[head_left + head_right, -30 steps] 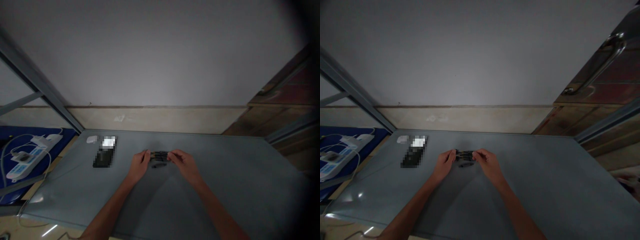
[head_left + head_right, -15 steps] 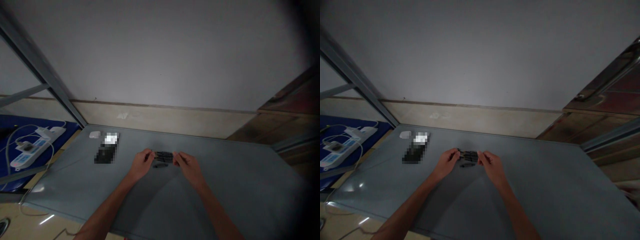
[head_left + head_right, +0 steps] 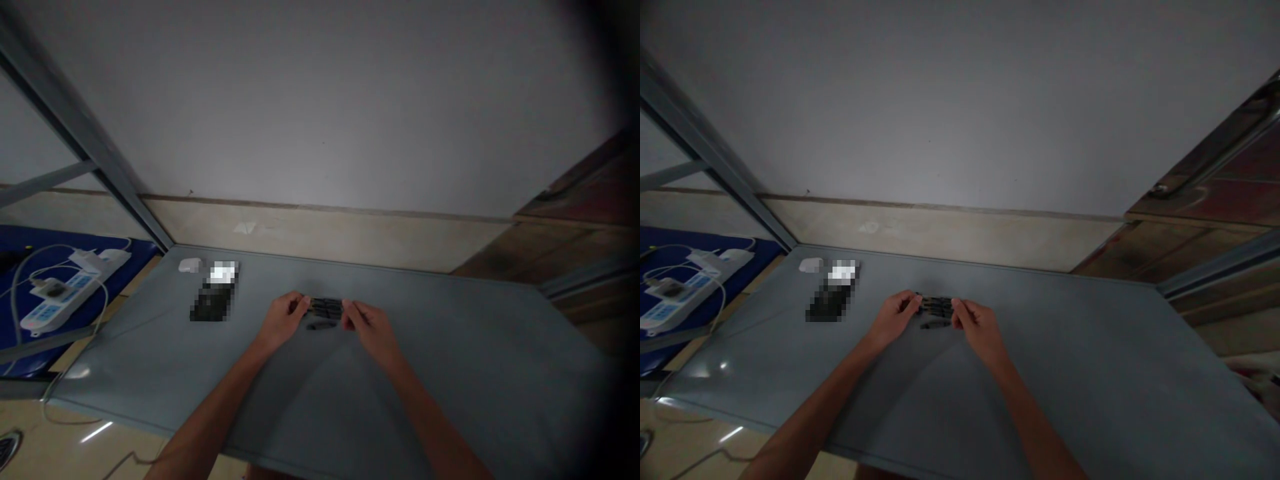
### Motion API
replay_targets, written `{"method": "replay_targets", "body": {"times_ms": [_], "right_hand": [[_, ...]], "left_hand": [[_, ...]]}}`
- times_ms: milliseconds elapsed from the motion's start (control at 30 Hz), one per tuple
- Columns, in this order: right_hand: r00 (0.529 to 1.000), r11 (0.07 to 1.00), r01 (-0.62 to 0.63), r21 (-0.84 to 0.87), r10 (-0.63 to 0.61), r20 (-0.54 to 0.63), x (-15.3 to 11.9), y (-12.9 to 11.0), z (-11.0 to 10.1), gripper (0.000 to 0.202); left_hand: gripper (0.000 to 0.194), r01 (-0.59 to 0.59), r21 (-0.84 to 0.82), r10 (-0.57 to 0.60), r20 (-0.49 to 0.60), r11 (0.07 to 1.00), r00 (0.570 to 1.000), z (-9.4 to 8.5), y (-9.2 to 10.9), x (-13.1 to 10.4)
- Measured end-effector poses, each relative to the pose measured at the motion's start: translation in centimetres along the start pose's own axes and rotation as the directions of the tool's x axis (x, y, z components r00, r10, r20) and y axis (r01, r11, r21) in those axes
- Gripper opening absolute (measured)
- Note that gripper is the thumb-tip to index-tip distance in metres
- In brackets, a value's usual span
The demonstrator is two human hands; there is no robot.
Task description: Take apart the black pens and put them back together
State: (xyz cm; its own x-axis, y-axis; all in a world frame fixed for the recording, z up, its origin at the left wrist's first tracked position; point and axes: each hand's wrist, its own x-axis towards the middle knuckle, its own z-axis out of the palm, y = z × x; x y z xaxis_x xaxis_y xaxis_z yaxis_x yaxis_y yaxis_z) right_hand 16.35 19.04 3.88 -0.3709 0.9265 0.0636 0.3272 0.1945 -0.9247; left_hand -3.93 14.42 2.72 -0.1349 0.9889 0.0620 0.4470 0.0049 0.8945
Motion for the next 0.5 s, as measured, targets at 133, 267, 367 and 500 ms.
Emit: {"method": "replay_targets", "body": {"times_ms": [133, 267, 367, 500], "right_hand": [[1.0, 1.0, 0.007, -0.022, -0.007, -0.01, 0.01, 0.27, -0.08, 0.046], [0.998, 0.998, 0.066, -0.013, -0.066, -0.014, 0.14, 0.46, -0.03, 0.028], [0.996, 0.996, 0.089, -0.018, -0.09, -0.015, 0.15, 0.61, 0.16, 0.025], [0.998, 0.998, 0.061, 0.006, -0.061, -0.006, 0.01, 0.67, 0.32, 0.037]], "left_hand": [[0.043, 0.014, -0.041, -0.014, 0.012, 0.999, 1.0, 0.09, -0.13, 0.0], [0.05, 0.057, -0.061, -0.06, -0.041, 0.996, 0.997, 0.15, -0.21, -0.01], [0.051, 0.055, -0.053, -0.058, -0.065, 0.997, 0.996, 0.1, -0.37, 0.08], [0.045, 0.001, -0.056, -0.003, -0.039, 0.998, 0.999, -0.05, -0.45, 0.19]]}}
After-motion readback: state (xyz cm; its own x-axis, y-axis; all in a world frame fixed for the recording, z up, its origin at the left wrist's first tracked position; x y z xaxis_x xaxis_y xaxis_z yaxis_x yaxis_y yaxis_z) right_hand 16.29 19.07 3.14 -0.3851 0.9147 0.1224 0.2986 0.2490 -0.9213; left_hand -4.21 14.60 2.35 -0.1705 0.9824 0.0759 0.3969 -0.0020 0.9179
